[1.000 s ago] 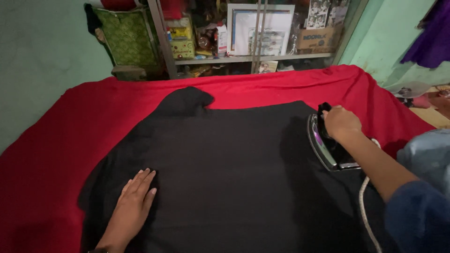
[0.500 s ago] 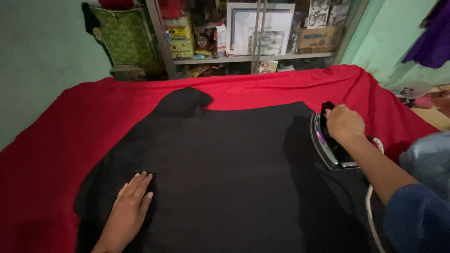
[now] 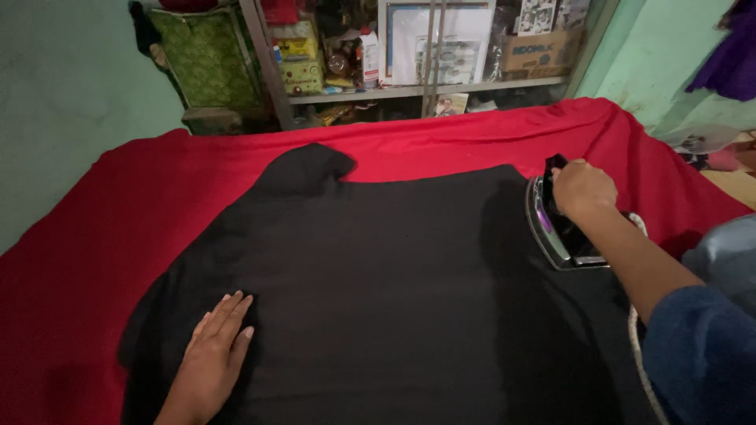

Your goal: Ironing a black shirt on a bed surface.

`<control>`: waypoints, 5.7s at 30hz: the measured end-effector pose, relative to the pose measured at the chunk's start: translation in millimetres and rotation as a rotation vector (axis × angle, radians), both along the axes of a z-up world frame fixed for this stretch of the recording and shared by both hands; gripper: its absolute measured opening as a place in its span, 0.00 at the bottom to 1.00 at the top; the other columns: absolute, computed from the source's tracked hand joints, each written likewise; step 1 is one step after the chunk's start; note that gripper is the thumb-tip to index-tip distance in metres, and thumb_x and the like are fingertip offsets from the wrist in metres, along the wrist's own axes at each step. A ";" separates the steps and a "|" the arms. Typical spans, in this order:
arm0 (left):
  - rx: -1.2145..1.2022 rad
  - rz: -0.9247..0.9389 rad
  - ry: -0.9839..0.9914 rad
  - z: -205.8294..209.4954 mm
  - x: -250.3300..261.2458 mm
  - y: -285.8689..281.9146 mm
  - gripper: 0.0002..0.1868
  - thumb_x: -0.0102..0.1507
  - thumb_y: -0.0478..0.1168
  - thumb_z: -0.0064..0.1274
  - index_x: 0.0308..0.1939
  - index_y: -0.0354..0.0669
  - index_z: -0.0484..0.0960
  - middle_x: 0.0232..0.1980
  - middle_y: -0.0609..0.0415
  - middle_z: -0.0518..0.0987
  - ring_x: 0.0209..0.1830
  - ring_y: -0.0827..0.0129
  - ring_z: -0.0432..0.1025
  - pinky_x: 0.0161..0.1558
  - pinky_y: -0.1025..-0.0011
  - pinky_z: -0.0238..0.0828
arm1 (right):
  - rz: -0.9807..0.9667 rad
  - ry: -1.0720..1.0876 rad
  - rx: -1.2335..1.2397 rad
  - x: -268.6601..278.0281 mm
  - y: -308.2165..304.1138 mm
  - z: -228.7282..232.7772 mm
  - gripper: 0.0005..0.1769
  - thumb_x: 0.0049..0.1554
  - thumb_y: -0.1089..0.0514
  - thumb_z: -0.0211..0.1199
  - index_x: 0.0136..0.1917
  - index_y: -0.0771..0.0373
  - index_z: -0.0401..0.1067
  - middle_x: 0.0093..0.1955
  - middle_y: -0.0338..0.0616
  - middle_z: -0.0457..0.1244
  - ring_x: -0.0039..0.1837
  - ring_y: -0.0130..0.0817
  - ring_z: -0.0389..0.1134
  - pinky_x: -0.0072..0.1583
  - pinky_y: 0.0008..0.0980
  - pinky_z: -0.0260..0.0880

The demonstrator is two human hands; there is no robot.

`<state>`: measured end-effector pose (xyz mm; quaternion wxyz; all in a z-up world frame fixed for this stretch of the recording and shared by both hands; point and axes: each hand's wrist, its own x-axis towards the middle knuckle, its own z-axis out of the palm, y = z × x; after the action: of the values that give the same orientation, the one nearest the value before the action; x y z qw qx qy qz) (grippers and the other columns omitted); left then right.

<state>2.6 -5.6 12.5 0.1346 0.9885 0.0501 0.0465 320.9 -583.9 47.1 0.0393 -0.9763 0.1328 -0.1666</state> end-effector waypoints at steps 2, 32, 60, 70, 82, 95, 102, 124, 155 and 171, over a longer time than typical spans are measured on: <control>-0.023 0.048 0.059 -0.4 -0.6 -0.7 0.31 0.69 0.49 0.38 0.77 0.56 0.62 0.79 0.58 0.56 0.81 0.67 0.44 0.78 0.60 0.37 | 0.032 0.024 -0.014 -1.8 -5.2 -2.7 0.31 0.67 0.39 0.53 0.57 0.73 0.74 0.56 0.68 0.69 0.59 0.65 0.72 0.58 0.56 0.72; -0.012 -0.047 -0.152 -14.8 -3.9 6.5 0.28 0.69 0.50 0.40 0.73 0.51 0.65 0.77 0.55 0.62 0.81 0.65 0.50 0.77 0.60 0.43 | 0.199 -0.008 -0.076 -137.3 -22.8 13.9 0.33 0.68 0.37 0.48 0.47 0.72 0.72 0.43 0.69 0.69 0.50 0.67 0.73 0.53 0.59 0.74; -0.023 -0.012 -0.090 -4.1 -3.0 -1.8 0.29 0.69 0.49 0.38 0.75 0.51 0.66 0.76 0.54 0.62 0.80 0.65 0.50 0.76 0.60 0.42 | 0.298 -0.029 -0.122 -55.9 108.7 3.0 0.31 0.68 0.41 0.49 0.51 0.76 0.72 0.46 0.66 0.70 0.48 0.61 0.75 0.49 0.52 0.76; -0.017 -0.044 -0.137 -6.8 -3.6 -0.6 0.28 0.69 0.48 0.40 0.73 0.49 0.66 0.76 0.53 0.63 0.80 0.63 0.51 0.76 0.59 0.43 | 0.313 -0.030 -0.106 -24.4 108.3 9.3 0.32 0.67 0.39 0.50 0.52 0.73 0.74 0.47 0.66 0.70 0.50 0.62 0.74 0.52 0.55 0.75; -0.059 -0.041 -0.135 -3.9 -4.9 -2.7 0.27 0.69 0.47 0.41 0.73 0.48 0.67 0.76 0.52 0.63 0.80 0.63 0.51 0.76 0.59 0.43 | 0.556 0.215 -0.065 -80.2 105.0 63.3 0.35 0.61 0.32 0.52 0.59 0.65 0.73 0.40 0.64 0.70 0.46 0.58 0.74 0.51 0.53 0.74; -0.052 -0.029 -0.127 0.1 -3.3 -5.2 0.29 0.69 0.47 0.40 0.74 0.47 0.66 0.79 0.52 0.62 0.79 0.63 0.50 0.76 0.59 0.42 | 0.726 0.152 -0.163 -57.4 176.6 60.5 0.32 0.60 0.32 0.54 0.56 0.62 0.74 0.39 0.59 0.70 0.47 0.57 0.74 0.52 0.53 0.73; -0.039 -0.082 -0.189 -12.0 -2.0 2.5 0.26 0.69 0.45 0.41 0.71 0.43 0.66 0.76 0.48 0.63 0.80 0.60 0.50 0.75 0.58 0.44 | 0.771 0.119 -0.170 -38.5 225.6 59.1 0.32 0.60 0.32 0.54 0.56 0.62 0.73 0.40 0.59 0.70 0.49 0.59 0.72 0.53 0.55 0.73; -0.017 -0.015 -0.094 -19.3 7.2 5.8 0.30 0.67 0.45 0.44 0.75 0.50 0.66 0.79 0.51 0.61 0.79 0.61 0.51 0.75 0.55 0.44 | 0.831 -0.008 -0.308 -1.0 250.3 42.0 0.20 0.57 0.46 0.65 0.58 0.56 0.72 0.41 0.54 0.71 0.46 0.55 0.74 0.48 0.52 0.74; 0.032 0.002 -0.099 -30.0 11.1 8.4 0.30 0.67 0.46 0.44 0.75 0.53 0.66 0.79 0.54 0.61 0.79 0.64 0.50 0.75 0.57 0.43 | 0.553 0.280 -0.252 26.1 60.1 36.6 0.26 0.59 0.42 0.59 0.70 0.43 0.69 0.45 0.51 0.73 0.49 0.47 0.77 0.56 0.47 0.76; -0.015 -0.040 -0.188 -16.0 1.9 1.3 0.30 0.66 0.44 0.47 0.74 0.47 0.67 0.79 0.49 0.63 0.78 0.60 0.53 0.74 0.58 0.46 | 0.844 0.056 -0.253 -21.8 198.4 41.0 0.24 0.53 0.45 0.66 0.62 0.51 0.73 0.44 0.55 0.71 0.50 0.56 0.73 0.52 0.53 0.73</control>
<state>4.5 -4.3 -3.5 0.1469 0.9796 0.0178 0.1358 299.1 -385.5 88.1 -0.0193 -0.9463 -0.2978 -0.1244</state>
